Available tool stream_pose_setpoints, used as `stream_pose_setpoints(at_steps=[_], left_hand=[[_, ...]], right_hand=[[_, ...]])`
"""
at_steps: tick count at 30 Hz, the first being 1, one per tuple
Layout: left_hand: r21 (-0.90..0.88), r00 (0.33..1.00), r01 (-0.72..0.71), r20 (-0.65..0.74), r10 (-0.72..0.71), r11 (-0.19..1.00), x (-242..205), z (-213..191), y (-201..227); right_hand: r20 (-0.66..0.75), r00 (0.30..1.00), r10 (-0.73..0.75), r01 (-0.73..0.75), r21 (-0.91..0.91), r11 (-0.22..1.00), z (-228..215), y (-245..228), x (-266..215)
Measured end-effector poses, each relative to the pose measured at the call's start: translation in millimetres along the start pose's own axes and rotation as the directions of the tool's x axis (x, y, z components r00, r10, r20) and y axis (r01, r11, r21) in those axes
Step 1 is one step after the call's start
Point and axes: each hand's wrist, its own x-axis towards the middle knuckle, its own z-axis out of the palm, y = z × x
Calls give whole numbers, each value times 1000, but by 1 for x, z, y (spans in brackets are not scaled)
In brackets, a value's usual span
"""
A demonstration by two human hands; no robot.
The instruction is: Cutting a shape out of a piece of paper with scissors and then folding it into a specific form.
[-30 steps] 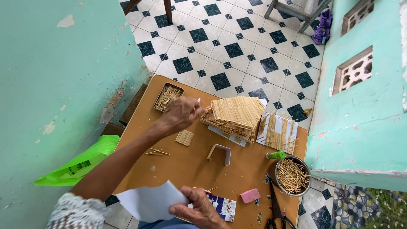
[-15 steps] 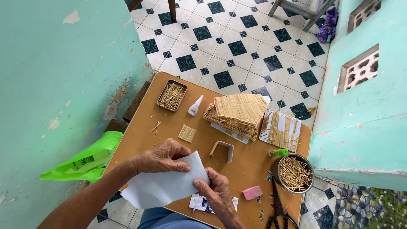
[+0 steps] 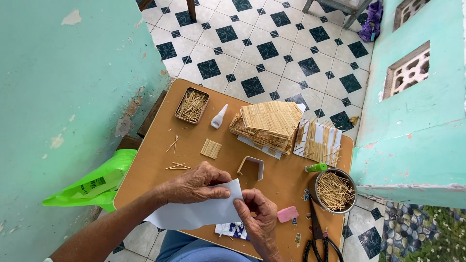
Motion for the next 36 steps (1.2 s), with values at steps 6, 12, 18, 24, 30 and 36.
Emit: stream_pose_setpoints(at_steps=[6, 12, 18, 24, 30, 36], left_hand=[[12, 999, -8, -39, 8, 1000, 4, 9, 1], [22, 999, 9, -53, -8, 1000, 8, 16, 2], [62, 976, -167, -134, 174, 984, 17, 25, -3], [-170, 992, -40, -127, 18, 985, 26, 31, -11], [-46, 994, -57, -98, 52, 997, 33, 38, -11], [37, 991, -70, -112, 74, 997, 39, 43, -6]], right_hand=[[56, 990, 131, -139, 190, 972, -9, 10, -8], [2, 976, 217, -213, 199, 956, -12, 12, -17], [-38, 954, 299, -285, 202, 937, -17, 21, -25], [-107, 935, 338, -305, 246, 920, -34, 25, -33], [-175, 914, 365, -330, 201, 922, -44, 28, -48], [-221, 951, 214, -223, -16, 975, -39, 16, -49]])
